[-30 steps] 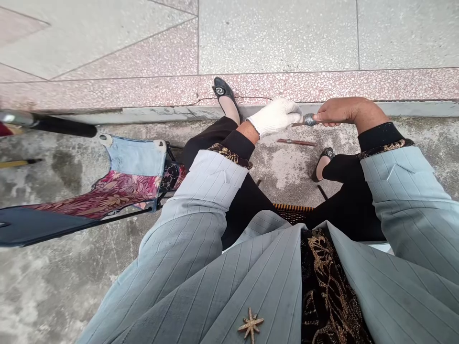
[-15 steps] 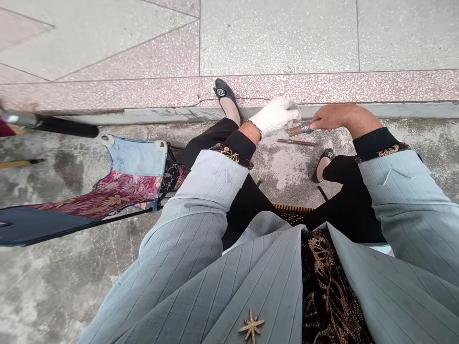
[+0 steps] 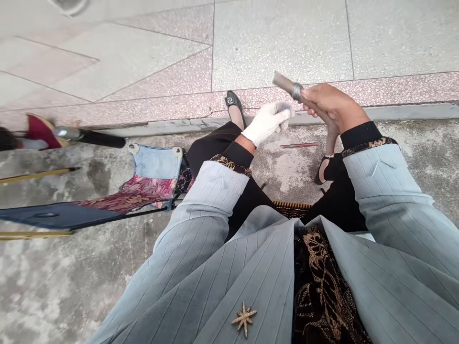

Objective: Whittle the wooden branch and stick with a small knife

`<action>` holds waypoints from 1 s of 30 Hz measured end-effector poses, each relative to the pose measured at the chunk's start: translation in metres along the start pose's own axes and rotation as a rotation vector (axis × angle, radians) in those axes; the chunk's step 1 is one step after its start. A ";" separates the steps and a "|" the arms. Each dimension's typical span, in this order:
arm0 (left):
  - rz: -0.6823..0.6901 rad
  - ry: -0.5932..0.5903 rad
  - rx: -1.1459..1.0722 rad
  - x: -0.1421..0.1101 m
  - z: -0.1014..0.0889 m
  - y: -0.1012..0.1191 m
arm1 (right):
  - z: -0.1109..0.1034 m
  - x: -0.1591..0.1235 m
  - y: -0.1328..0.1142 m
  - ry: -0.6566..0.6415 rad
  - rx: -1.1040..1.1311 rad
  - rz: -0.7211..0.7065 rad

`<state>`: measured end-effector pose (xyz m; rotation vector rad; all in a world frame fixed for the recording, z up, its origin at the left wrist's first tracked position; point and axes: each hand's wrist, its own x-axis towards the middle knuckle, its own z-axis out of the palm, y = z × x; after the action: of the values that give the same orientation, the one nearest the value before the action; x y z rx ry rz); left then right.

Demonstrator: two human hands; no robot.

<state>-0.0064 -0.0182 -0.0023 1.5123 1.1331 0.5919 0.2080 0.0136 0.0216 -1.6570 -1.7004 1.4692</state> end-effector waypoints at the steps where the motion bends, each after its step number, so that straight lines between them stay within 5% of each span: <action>1: 0.002 0.000 0.026 -0.003 -0.002 0.002 | -0.001 -0.005 -0.002 -0.058 0.138 -0.058; 3: 0.005 -0.014 0.114 -0.004 -0.007 0.006 | -0.003 -0.014 -0.003 -0.249 0.309 -0.159; 6: 0.003 -0.029 0.340 0.001 -0.014 0.011 | -0.007 -0.020 -0.002 -0.515 0.245 -0.156; 12: 0.063 -0.175 0.724 0.010 -0.026 0.018 | -0.003 -0.011 0.006 -0.603 -0.278 0.053; 14: 0.058 -0.218 0.821 0.011 -0.025 0.017 | 0.001 -0.002 0.011 -0.542 -0.462 0.097; 17: 0.058 -0.203 0.791 0.014 -0.022 0.013 | 0.004 0.011 0.015 -0.217 -0.545 0.124; 19: 0.070 -0.197 0.641 0.015 -0.022 0.009 | 0.001 0.016 0.015 -0.027 -0.335 0.123; 21: 0.071 -0.198 0.450 0.018 -0.024 0.003 | -0.005 0.016 0.012 -0.002 -0.012 0.090; 25: 0.001 -0.160 0.275 0.030 -0.033 -0.008 | -0.012 0.010 0.001 -0.299 0.293 -0.057; 30: -0.055 -0.163 0.303 0.040 -0.040 -0.014 | -0.003 0.008 -0.006 -0.676 -0.279 -0.023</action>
<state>-0.0287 0.0350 -0.0131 1.7467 1.1707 0.2608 0.2053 0.0236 0.0250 -1.3235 -2.3503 2.0064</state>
